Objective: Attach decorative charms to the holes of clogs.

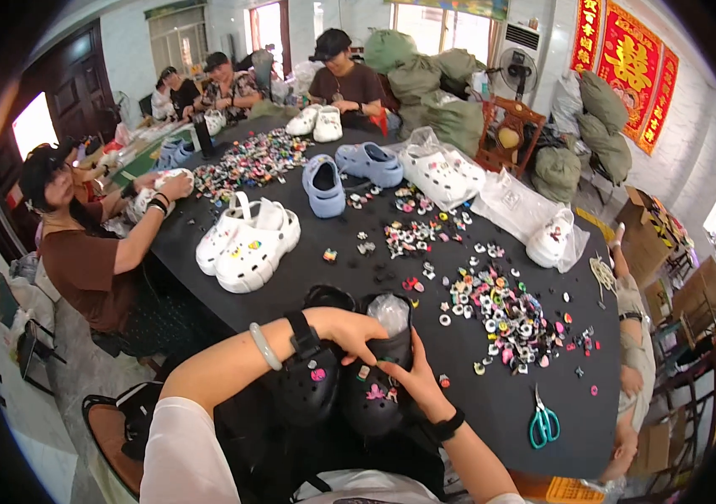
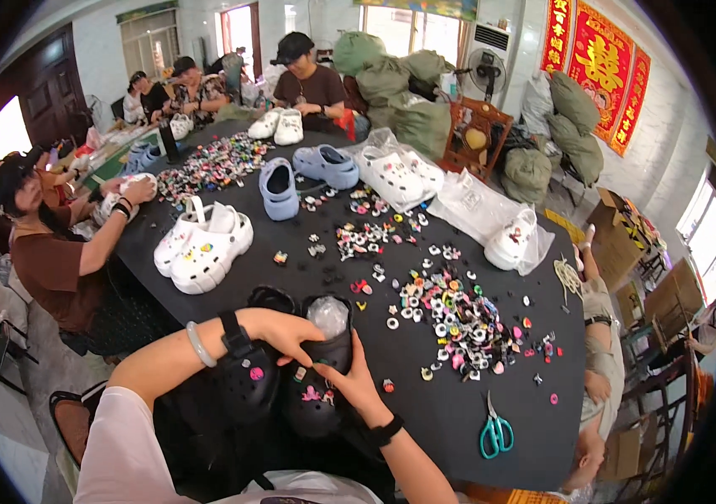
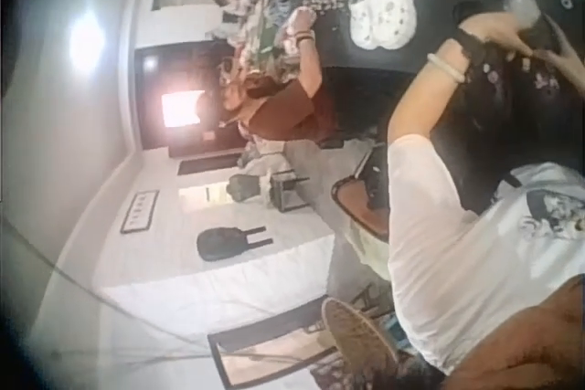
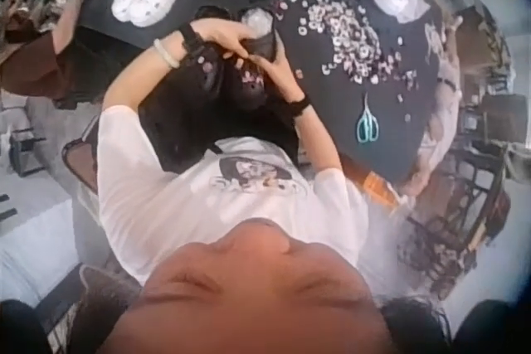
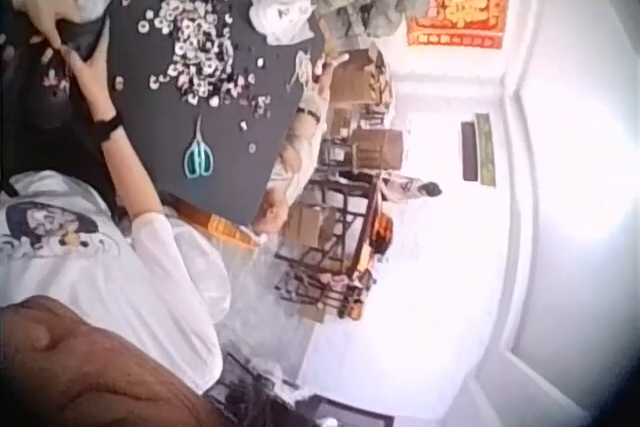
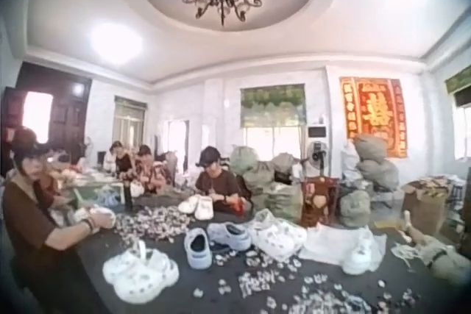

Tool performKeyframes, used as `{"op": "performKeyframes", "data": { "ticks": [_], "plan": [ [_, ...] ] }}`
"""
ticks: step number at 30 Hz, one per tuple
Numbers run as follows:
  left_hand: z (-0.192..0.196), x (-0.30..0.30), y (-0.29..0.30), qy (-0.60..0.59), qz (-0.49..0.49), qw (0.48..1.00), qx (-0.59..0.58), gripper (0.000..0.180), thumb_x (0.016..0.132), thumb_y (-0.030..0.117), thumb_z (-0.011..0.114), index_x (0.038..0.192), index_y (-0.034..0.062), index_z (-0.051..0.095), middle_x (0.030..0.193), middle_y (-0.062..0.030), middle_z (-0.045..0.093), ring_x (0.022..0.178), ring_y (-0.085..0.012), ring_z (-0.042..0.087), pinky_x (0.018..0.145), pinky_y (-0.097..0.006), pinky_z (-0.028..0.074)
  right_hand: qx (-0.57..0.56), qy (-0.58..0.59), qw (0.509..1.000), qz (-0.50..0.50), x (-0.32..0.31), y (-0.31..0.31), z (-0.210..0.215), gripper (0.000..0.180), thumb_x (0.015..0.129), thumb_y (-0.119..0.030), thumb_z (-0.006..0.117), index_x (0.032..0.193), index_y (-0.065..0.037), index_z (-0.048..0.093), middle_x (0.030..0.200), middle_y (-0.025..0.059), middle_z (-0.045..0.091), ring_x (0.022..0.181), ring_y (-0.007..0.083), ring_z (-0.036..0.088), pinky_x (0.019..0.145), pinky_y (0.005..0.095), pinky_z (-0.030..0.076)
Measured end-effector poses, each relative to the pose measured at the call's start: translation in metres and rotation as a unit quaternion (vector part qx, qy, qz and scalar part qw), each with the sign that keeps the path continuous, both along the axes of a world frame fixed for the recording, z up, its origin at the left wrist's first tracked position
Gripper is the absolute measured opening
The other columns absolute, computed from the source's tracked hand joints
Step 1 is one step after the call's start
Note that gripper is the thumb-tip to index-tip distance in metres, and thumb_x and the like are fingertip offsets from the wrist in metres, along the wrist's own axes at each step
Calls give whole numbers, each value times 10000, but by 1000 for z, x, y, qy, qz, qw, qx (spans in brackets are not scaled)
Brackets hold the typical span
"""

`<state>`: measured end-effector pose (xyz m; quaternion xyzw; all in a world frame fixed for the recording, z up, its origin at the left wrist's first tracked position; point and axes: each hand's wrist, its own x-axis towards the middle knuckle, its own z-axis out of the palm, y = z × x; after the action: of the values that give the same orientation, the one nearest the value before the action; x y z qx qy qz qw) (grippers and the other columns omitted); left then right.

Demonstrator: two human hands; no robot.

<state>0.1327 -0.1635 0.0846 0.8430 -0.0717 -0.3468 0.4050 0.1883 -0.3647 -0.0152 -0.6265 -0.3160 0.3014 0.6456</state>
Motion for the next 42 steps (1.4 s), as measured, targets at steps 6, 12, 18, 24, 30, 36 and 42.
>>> {"op": "performKeyframes", "data": {
  "ticks": [6, 12, 18, 24, 30, 36, 42],
  "plan": [
    [-9, 4, 4, 64, 43, 994, -72, 199, 933, 108, 557, 1069, -35, 531, 815, -93, 628, 572, -169, 662, 592, -290, 493, -50, -35, 998, 8, 1, -2, 7, 1084, 731, -306, 827, 1488, 52, 137, 1417, 226, 385, 1310, 285, 414, 1081, 359, 351],
    [-11, 1, 4, 60, 57, 991, -103, 168, 929, 92, 558, 1030, -40, 534, 824, -83, 615, 516, -169, 644, 555, -276, 489, -66, 14, 998, -8, -2, -2, 12, 1082, 722, -277, 842, 1485, 34, 141, 1418, 218, 374, 1303, 287, 418, 1072, 373, 366],
    [-15, 0, 3, 29, 68, 991, -112, 154, 904, 71, 580, 992, -48, 539, 794, -88, 603, 455, -150, 587, 476, -280, 447, -41, 67, 997, -12, 3, 0, 3, 1063, 705, -216, 864, 1474, -8, 159, 1263, 183, 465, 1169, 258, 512, 985, 358, 444],
    [-11, 3, 1, -2, 66, 996, -65, 191, 903, 76, 581, 1020, -69, 537, 765, -95, 587, 433, -149, 565, 450, -287, 424, -40, 49, 998, -27, 7, 4, -5, 1042, 690, -202, 875, 1457, -28, 192, 1173, 153, 494, 1085, 235, 545, 922, 339, 470],
    [-14, 4, 3, 68, 72, 990, -100, 239, 907, 89, 578, 1082, -70, 538, 855, -121, 628, 460, -156, 592, 497, -273, 458, -46, 81, 995, 27, 14, -7, -1, 1096, 724, -247, 859, 1503, -58, 112, 1273, 156, 429, 1205, 252, 462, 1015, 371, 401],
    [11, -43, -20, -318, 193, 927, 36, 381, 874, 122, 649, 1230, 56, 529, 1065, -93, 614, 639, -100, 592, 613, -278, 479, 50, 118, 991, 38, 7, -30, -21, 753, 937, -282, 619, 1506, -46, 185, 1423, 164, 323, 1325, 279, 356, 1113, 385, 278],
    [5, -149, -32, -398, 352, 840, 106, 686, 741, 154, 803, 1328, 48, 465, 1326, -135, 464, 1100, -243, 531, 904, -345, 449, -91, -160, 981, 69, -22, -87, -3, 1042, 714, -345, 839, 1484, -11, 221, 1439, 223, 337, 1344, 335, 370, 1088, 420, 337]
  ]
}}
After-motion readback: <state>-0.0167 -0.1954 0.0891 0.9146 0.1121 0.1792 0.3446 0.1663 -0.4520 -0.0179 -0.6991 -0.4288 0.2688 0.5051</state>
